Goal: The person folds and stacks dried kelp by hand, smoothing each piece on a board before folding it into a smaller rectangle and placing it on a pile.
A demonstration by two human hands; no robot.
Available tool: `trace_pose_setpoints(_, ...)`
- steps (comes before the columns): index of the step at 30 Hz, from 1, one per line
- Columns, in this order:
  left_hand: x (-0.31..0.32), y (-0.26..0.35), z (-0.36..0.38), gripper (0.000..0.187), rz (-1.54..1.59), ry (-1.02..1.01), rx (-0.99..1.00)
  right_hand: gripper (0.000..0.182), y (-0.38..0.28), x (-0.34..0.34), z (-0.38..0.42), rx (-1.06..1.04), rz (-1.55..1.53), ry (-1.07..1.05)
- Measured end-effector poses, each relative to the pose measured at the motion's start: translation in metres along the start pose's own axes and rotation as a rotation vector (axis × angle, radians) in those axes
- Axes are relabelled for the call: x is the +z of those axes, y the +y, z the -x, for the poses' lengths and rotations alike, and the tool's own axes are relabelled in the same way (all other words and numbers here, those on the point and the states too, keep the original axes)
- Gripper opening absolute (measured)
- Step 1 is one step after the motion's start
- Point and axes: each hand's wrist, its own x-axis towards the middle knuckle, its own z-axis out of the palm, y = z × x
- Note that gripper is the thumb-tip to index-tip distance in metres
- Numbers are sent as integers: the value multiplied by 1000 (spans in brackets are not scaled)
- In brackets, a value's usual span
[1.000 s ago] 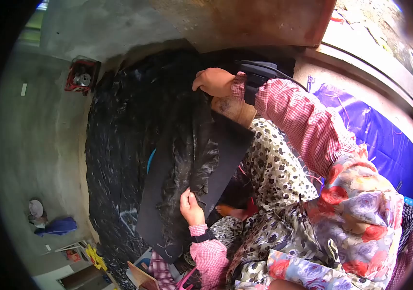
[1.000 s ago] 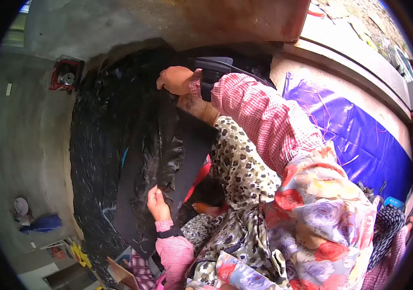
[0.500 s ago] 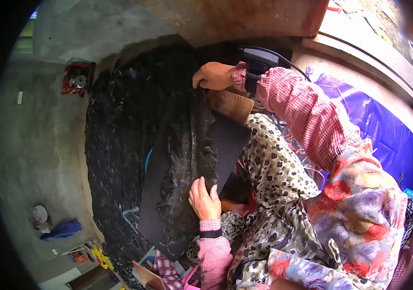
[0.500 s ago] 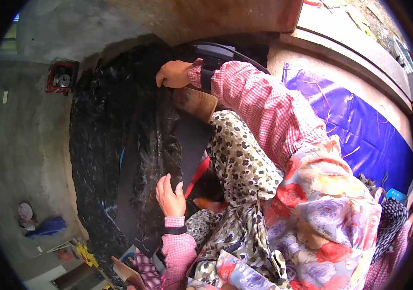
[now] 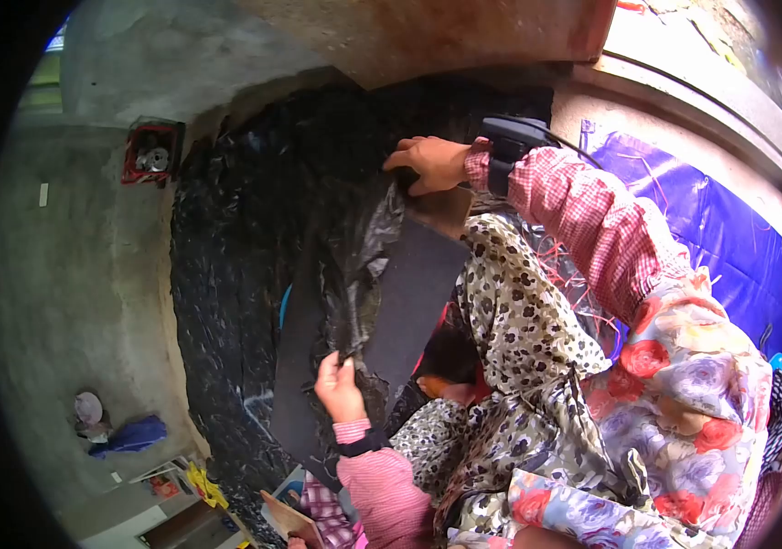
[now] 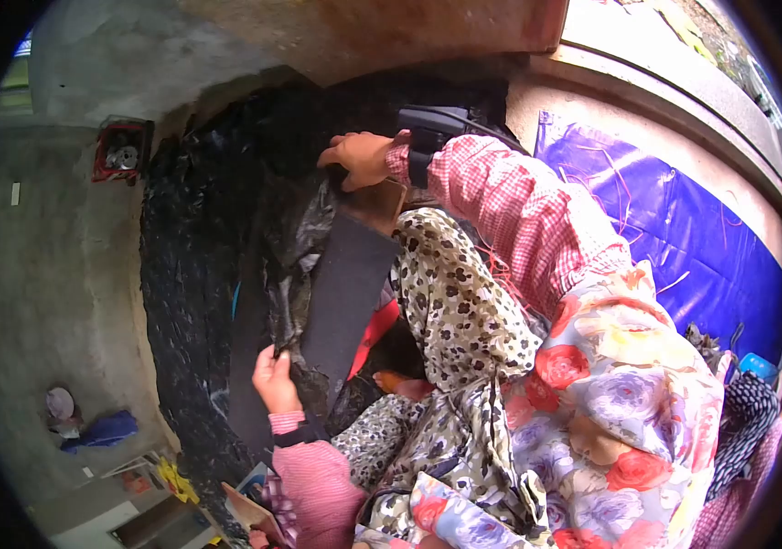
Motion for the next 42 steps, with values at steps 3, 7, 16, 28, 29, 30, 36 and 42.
trace_pose_setpoints(3,-21,24,-5,20,118,-49,-28,49,-10,13,-11,33,4,111)
trace_pose_setpoints(7,-28,38,-4,24,-34,-85,-22,37,-9,12,-29,90,125,198)
trace_pose_setpoints(16,17,27,30,25,-527,-261,261,20,29,-22,38,-123,329,254)
trace_pose_setpoints(28,24,13,48,13,-454,-128,208,25,-19,-8,-15,-24,-38,123)
trace_pose_setpoints(29,24,13,47,14,-508,-34,235,25,-30,-4,-26,-70,13,93)
trace_pose_setpoints(30,19,0,47,23,-503,-12,159,25,-38,10,-36,-97,45,197)
trace_pose_setpoints(36,22,-24,56,58,-883,-40,99,24,-61,32,-64,37,144,46)
trace_pose_setpoints(42,23,-41,58,62,-944,-71,-27,11,-72,36,-46,59,249,302)
